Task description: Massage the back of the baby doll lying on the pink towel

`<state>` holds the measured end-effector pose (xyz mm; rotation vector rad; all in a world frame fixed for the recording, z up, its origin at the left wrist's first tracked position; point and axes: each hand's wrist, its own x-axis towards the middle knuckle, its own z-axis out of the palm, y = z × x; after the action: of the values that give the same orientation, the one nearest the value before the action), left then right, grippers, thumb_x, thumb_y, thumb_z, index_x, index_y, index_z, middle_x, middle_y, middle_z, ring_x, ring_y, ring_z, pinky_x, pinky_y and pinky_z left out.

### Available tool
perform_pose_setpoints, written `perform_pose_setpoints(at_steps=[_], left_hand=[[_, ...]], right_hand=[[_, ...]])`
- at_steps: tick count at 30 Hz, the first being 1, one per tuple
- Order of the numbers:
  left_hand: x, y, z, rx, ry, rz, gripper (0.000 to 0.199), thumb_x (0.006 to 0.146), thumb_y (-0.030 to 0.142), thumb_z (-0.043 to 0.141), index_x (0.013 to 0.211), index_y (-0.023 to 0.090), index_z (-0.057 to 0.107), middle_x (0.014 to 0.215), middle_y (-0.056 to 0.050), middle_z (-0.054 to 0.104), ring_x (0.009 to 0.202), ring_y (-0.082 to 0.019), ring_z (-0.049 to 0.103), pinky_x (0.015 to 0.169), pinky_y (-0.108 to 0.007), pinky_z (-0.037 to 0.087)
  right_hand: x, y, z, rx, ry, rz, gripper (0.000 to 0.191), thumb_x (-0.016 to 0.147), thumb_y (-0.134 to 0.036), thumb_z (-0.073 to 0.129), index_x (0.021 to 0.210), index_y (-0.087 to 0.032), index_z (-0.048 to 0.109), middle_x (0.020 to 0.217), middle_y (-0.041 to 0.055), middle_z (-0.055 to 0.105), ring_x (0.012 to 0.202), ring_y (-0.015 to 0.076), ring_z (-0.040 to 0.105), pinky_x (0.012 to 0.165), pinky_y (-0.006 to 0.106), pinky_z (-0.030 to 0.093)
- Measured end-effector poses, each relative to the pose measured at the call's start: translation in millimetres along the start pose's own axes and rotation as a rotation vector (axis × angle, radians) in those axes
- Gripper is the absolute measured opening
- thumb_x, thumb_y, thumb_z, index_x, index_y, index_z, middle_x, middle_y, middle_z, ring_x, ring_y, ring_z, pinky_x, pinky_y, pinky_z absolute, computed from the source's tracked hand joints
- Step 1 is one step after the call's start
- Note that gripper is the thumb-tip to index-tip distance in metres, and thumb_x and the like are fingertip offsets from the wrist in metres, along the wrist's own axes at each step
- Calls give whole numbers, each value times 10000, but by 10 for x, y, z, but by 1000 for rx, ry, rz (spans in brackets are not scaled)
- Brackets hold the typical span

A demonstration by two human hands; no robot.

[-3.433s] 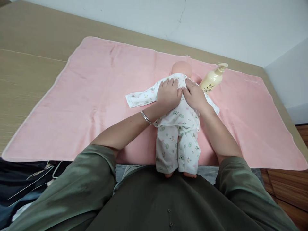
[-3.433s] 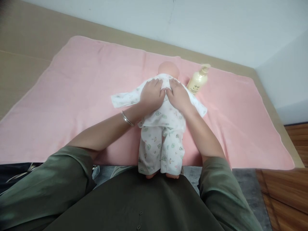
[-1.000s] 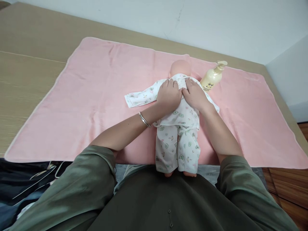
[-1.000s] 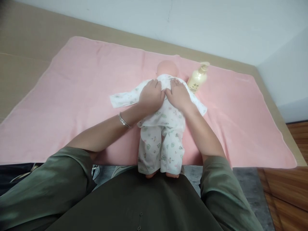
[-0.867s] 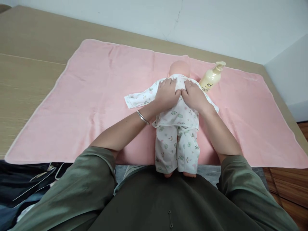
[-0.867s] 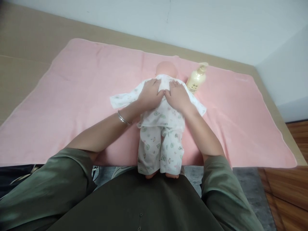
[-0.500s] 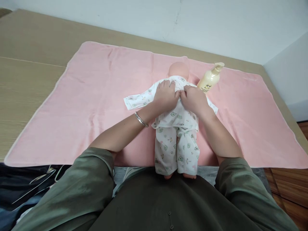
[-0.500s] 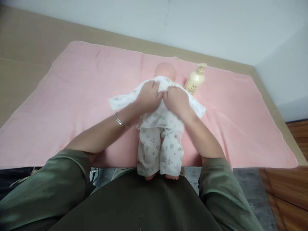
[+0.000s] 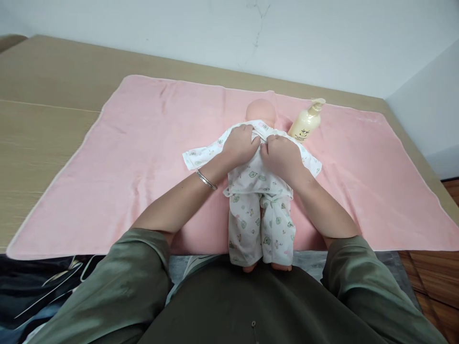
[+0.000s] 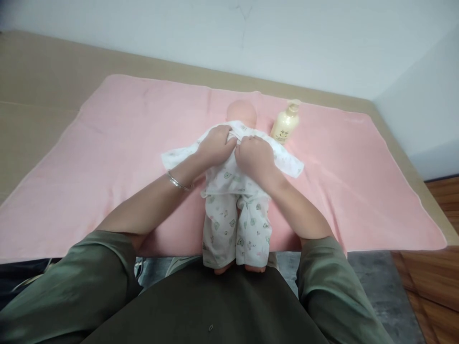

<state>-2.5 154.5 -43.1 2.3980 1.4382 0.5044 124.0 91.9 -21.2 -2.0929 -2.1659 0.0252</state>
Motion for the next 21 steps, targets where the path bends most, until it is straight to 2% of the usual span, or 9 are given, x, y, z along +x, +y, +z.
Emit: perform_pose_setpoints(at_steps=[3, 6, 9, 12, 15, 18, 21], left_hand=[[9, -5, -9, -20, 2, 2, 279, 903, 244, 382, 1038, 129, 598, 1112, -171, 664, 1037, -300, 602, 980, -450, 492], [-73, 84, 11, 59, 30, 9, 267, 912, 207, 369, 1040, 127, 589, 1117, -183, 652, 1064, -314, 588, 981, -463, 483], [-175, 196, 32, 152, 32, 24, 312, 917, 136, 311, 1060, 96, 585, 1142, -209, 631, 1123, -329, 569, 1020, -455, 455], [-205, 228, 32, 137, 31, 6, 318, 923, 145, 303, 1080, 92, 575, 1176, -212, 621, 1156, -328, 556, 1047, -448, 442], [-137, 162, 12, 56, 25, -27, 285, 919, 205, 346, 1076, 129, 571, 1194, -185, 633, 1172, -315, 555, 1051, -450, 451], [-36, 68, -8, 6, 0, -50, 288, 909, 239, 351, 1052, 158, 587, 1162, -164, 658, 1148, -304, 577, 1028, -443, 472], [22, 11, 8, 9, 1, -50, 291, 911, 250, 346, 1028, 171, 600, 1137, -160, 669, 1119, -305, 595, 1011, -446, 483]], right_hand=[[45, 47, 34, 48, 24, -1, 366, 983, -265, 325, 1053, -90, 639, 1065, 196, 694, 1038, 329, 648, 875, 414, 510], [180, 172, 146, 151, 54, 2, 392, 980, -291, 337, 1146, -75, 618, 1180, 206, 669, 1127, 338, 612, 954, 447, 490], [282, 260, 237, 225, 80, -30, 429, 967, -292, 371, 1254, -44, 571, 1320, 210, 613, 1255, 333, 547, 1087, 455, 416], [280, 246, 251, 209, 89, -39, 450, 971, -274, 364, 1298, -19, 540, 1396, 212, 565, 1340, 333, 484, 1159, 451, 348], [188, 141, 205, 152, 82, -34, 405, 973, -240, 334, 1215, -26, 578, 1273, 216, 632, 1243, 336, 553, 1087, 451, 415], [76, 13, 155, 122, 75, -52, 337, 955, -202, 327, 1082, -84, 616, 1097, 190, 679, 1102, 317, 611, 972, 418, 477], [13, -56, 123, 121, 87, -68, 315, 948, -199, 328, 1033, -114, 619, 1078, 179, 680, 1117, 306, 599, 980, 404, 464]])
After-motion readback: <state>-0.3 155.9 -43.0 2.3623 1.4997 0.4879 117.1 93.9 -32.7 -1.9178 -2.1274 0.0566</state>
